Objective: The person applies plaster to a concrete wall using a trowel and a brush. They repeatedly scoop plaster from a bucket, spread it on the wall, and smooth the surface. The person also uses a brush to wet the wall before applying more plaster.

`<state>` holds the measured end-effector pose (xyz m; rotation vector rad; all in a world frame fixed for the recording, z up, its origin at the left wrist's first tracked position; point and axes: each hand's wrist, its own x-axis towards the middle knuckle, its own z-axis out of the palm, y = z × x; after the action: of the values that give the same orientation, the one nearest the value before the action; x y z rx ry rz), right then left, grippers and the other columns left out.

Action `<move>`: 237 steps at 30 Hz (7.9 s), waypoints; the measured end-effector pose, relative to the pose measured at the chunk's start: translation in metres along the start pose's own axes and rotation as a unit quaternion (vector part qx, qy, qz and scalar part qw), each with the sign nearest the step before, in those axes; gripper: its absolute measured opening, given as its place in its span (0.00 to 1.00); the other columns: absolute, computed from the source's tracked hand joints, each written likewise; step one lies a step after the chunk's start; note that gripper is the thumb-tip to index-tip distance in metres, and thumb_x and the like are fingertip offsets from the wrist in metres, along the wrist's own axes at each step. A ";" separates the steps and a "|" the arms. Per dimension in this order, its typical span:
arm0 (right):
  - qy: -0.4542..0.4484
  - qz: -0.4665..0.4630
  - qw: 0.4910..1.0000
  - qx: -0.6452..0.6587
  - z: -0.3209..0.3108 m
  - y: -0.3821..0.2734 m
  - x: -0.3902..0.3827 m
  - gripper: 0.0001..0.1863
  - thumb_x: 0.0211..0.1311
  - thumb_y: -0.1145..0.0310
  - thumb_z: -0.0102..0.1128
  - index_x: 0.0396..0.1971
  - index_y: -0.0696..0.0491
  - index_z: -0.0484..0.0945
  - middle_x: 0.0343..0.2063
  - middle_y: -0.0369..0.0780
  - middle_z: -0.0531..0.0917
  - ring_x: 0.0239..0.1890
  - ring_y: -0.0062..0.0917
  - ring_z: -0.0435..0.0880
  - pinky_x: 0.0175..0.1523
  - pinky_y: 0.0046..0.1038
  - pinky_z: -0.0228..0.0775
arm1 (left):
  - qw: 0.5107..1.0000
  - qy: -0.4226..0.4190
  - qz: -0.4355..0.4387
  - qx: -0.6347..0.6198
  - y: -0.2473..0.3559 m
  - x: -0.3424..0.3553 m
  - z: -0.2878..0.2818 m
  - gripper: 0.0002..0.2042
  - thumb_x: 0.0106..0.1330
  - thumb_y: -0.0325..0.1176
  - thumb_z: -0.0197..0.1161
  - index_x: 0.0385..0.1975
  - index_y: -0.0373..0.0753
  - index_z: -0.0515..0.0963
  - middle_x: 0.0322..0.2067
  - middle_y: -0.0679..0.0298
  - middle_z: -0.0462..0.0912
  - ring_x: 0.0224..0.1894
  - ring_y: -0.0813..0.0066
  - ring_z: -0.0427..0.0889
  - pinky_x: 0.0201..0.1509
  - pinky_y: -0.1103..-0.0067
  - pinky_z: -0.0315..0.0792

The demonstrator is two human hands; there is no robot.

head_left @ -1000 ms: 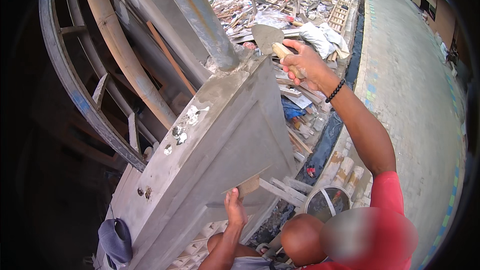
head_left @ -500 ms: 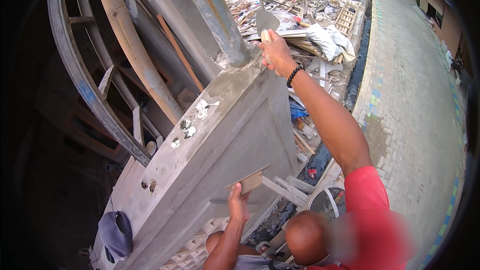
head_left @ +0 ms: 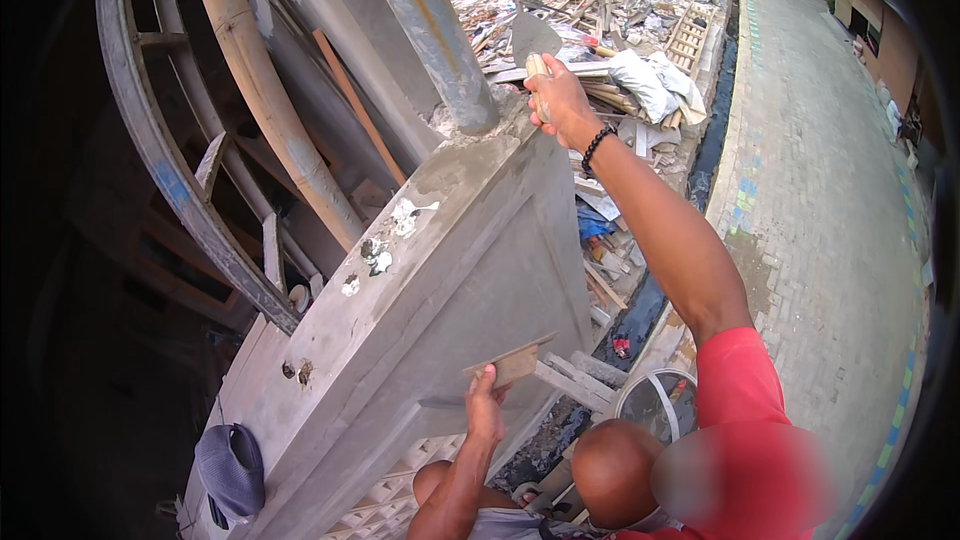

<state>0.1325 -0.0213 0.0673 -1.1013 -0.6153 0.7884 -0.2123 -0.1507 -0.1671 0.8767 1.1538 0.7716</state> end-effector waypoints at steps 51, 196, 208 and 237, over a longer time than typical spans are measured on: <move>-0.045 0.081 0.996 -0.009 -0.024 -0.029 -0.034 0.35 0.57 0.69 0.53 0.65 0.44 0.53 0.23 0.35 0.70 0.16 0.18 0.68 0.15 0.19 0.56 | 0.997 -0.064 -0.037 0.005 0.009 0.007 0.012 0.30 0.62 0.55 0.55 0.56 0.38 0.66 0.52 0.59 0.71 0.47 0.63 0.74 0.60 0.63 0.53; -0.012 0.087 0.993 -0.084 0.000 -0.026 -0.012 0.10 0.58 0.67 0.53 0.36 0.54 0.65 0.19 0.36 0.70 0.13 0.18 0.69 0.12 0.18 0.55 | 0.994 -0.097 -0.044 0.022 0.018 -0.001 0.014 0.30 0.59 0.56 0.58 0.53 0.40 0.69 0.47 0.61 0.73 0.43 0.67 0.75 0.58 0.64 0.56; 0.006 0.083 0.996 -0.045 -0.012 -0.035 -0.007 0.10 0.59 0.65 0.52 0.35 0.55 0.67 0.18 0.36 0.72 0.13 0.17 0.71 0.10 0.16 0.52 | 0.992 -0.111 -0.040 0.036 0.014 -0.001 0.017 0.32 0.59 0.58 0.57 0.55 0.39 0.67 0.50 0.58 0.71 0.46 0.63 0.75 0.60 0.60 0.53; -0.082 0.069 0.982 -0.157 0.003 -0.039 -0.026 0.27 0.58 0.68 0.54 0.60 0.48 0.62 0.21 0.33 0.72 0.14 0.13 0.69 0.16 0.13 0.58 | 0.992 -0.113 -0.038 0.031 0.015 0.003 0.011 0.31 0.60 0.58 0.56 0.55 0.40 0.66 0.50 0.59 0.71 0.44 0.66 0.75 0.59 0.63 0.55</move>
<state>0.1246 -0.0505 0.1032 -1.3870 -0.8292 0.9291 -0.2015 -0.1432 -0.1534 0.9406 1.0087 0.5616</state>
